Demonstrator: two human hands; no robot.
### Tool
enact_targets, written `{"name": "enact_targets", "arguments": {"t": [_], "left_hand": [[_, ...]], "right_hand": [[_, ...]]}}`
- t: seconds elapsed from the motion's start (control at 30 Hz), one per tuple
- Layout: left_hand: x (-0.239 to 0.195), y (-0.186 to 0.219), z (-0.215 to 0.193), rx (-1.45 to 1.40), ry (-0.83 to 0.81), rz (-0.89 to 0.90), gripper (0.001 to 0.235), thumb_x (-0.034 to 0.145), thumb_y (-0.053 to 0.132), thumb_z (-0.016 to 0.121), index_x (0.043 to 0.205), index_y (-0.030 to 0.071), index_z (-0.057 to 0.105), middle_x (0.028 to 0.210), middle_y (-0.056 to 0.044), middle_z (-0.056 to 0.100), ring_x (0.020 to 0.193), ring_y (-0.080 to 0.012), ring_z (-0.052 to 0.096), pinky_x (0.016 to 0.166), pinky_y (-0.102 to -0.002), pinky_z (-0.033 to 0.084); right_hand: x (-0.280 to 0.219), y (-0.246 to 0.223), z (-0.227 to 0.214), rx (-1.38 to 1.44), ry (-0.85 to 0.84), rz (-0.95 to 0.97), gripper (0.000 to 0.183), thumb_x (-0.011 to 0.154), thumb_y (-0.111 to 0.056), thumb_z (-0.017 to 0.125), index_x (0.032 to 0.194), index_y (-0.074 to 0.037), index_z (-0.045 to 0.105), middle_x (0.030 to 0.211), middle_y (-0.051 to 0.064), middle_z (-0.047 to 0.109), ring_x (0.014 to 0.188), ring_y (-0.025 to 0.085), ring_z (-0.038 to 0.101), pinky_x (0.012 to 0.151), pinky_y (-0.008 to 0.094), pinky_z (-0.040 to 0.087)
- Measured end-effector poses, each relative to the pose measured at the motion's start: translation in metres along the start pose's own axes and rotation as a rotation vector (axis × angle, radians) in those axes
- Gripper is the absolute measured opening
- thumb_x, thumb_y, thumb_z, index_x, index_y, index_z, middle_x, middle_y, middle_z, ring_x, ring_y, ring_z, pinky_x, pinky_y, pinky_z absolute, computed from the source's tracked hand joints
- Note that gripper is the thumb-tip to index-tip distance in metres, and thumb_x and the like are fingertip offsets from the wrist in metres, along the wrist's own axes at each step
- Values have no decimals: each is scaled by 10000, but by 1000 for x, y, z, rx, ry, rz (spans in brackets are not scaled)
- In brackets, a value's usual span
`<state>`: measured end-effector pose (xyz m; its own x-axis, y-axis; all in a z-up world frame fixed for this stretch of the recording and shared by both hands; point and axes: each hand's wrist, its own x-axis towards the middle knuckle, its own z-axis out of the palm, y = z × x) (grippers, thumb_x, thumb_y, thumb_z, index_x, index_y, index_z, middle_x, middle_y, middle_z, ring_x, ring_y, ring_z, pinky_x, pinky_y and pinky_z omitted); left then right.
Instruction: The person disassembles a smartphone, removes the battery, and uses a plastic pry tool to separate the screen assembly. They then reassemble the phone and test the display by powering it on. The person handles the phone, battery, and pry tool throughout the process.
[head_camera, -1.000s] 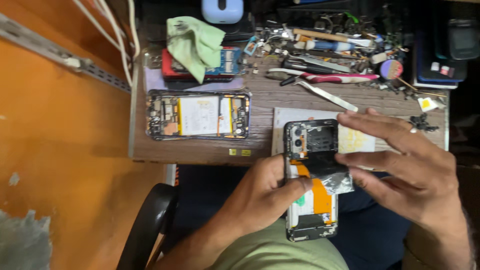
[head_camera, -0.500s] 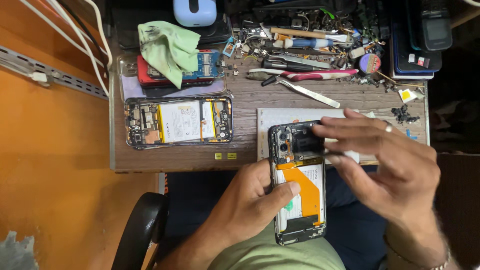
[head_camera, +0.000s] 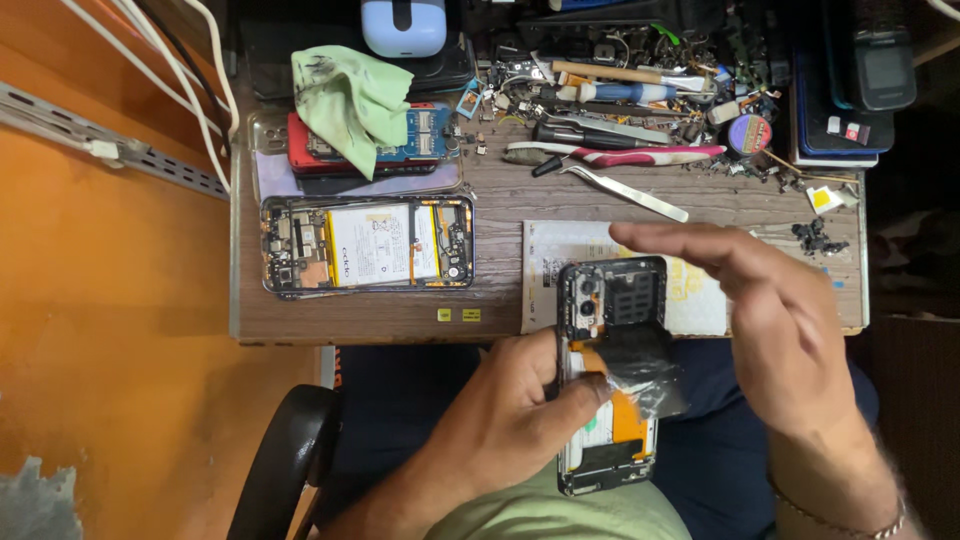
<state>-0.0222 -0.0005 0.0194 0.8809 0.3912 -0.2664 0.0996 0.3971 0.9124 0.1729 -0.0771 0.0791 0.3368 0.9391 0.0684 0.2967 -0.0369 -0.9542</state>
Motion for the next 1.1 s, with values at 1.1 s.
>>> {"name": "enact_targets", "arguments": {"t": [1.1], "left_hand": [[6,-4,2,-50,-46,23,186,918,106,604,1022,-37,662,875,-16,710,769,-41,609,670,-258,532]], "right_hand": [[-24,62,-17,480,85,421,177,957,-6,688,1070,125,724,932,157,779,792,150,716,735,273,588]]}}
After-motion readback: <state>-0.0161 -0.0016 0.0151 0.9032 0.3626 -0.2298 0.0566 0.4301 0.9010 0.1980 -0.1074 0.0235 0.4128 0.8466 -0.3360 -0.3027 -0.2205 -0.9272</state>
